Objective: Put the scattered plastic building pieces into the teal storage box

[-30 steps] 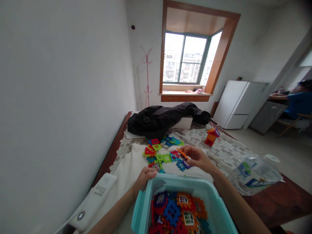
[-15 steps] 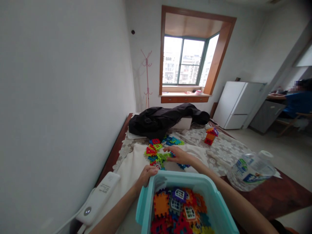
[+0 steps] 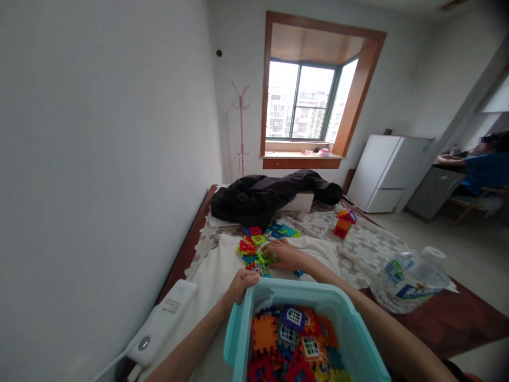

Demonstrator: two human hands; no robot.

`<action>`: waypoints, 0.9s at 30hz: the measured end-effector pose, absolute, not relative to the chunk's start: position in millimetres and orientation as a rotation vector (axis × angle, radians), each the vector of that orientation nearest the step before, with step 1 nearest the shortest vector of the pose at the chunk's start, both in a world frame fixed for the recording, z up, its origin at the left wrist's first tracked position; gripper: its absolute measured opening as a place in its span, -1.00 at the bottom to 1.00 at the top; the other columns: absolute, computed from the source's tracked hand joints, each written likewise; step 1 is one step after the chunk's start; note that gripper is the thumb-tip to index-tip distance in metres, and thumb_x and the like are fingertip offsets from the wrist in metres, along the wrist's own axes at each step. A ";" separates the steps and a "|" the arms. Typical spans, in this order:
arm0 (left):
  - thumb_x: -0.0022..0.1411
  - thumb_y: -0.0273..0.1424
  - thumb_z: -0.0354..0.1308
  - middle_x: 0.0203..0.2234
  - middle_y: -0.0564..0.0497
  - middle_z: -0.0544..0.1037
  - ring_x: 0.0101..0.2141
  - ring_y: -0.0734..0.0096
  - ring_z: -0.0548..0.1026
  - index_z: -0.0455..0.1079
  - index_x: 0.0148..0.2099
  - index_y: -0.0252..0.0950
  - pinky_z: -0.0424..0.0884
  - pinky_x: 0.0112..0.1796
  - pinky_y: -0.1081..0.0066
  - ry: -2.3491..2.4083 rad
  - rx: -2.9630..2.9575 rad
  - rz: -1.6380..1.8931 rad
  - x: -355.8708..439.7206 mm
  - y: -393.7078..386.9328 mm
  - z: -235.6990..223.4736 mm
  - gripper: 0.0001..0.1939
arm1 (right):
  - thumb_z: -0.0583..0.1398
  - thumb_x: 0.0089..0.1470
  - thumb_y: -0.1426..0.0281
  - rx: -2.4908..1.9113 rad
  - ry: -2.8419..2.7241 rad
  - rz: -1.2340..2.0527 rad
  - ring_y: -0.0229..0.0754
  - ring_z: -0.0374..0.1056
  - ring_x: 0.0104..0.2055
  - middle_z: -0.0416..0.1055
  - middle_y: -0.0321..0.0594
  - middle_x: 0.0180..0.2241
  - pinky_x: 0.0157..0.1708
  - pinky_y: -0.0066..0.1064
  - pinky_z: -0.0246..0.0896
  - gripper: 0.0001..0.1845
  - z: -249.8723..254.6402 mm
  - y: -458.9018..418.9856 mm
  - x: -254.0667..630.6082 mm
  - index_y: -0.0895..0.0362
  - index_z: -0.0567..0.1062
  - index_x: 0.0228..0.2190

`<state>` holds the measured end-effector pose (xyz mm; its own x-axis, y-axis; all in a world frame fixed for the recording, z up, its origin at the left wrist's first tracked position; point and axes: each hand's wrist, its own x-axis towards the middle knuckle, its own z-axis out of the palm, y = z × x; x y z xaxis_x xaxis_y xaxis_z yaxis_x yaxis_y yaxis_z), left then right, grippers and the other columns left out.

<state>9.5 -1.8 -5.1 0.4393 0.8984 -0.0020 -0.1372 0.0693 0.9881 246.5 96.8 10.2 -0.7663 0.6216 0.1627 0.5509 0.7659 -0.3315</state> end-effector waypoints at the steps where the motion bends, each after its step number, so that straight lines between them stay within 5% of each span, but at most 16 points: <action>1: 0.07 -0.02 0.27 -0.73 0.19 0.10 -0.65 0.58 0.01 0.18 -0.62 -0.22 -0.13 -0.57 0.42 0.783 1.257 0.916 9.8 -1.8 -4.8 -0.50 | 0.36 0.18 0.39 -0.902 -2.709 0.388 0.05 0.37 0.21 0.53 -0.16 0.12 0.20 -0.12 0.12 -0.78 10.9 95.9 244.0 0.04 0.51 -0.13; 6: 0.07 0.01 0.26 -0.73 0.19 0.09 -0.65 0.58 0.00 0.17 -0.63 -0.22 -0.14 -0.57 0.42 0.781 1.268 0.919 10.5 -0.7 -5.0 -0.49 | 0.36 0.14 0.38 -0.950 -2.684 0.395 0.04 0.43 0.07 0.57 -0.15 -0.05 0.17 -0.09 0.17 -0.73 11.3 96.6 239.3 0.08 0.51 -0.11; 12: 0.07 0.02 0.27 -0.74 0.19 0.09 -0.64 0.58 0.00 0.17 -0.62 -0.22 -0.14 -0.56 0.42 0.781 1.277 0.918 9.3 0.5 -7.5 -0.48 | 0.35 0.05 0.46 -0.963 -2.616 0.405 0.13 0.36 0.18 0.50 -0.10 0.12 0.23 -0.01 0.12 -0.42 13.0 100.3 264.9 -0.01 0.46 0.12; 20: 0.10 0.03 0.27 -0.73 0.21 0.07 -0.64 0.58 -0.02 0.16 -0.62 -0.21 -0.15 -0.56 0.41 0.759 1.305 0.916 8.1 1.6 -9.8 -0.46 | 0.38 0.00 0.46 -0.914 -2.697 0.315 0.00 0.40 -0.10 0.50 -0.19 -0.21 0.08 -0.09 0.22 -0.75 10.2 98.6 262.5 0.06 0.52 -0.23; 27: 0.08 0.07 0.27 -0.73 0.19 0.10 -0.64 0.57 0.01 0.19 -0.62 -0.23 -0.13 -0.56 0.41 0.765 1.326 0.912 7.7 3.6 -7.8 -0.45 | 0.36 0.15 0.23 -0.952 -2.287 0.782 -0.04 0.40 0.03 0.50 -0.18 -0.05 0.13 -0.15 0.29 -0.69 46.0 86.2 280.0 0.07 0.47 -0.13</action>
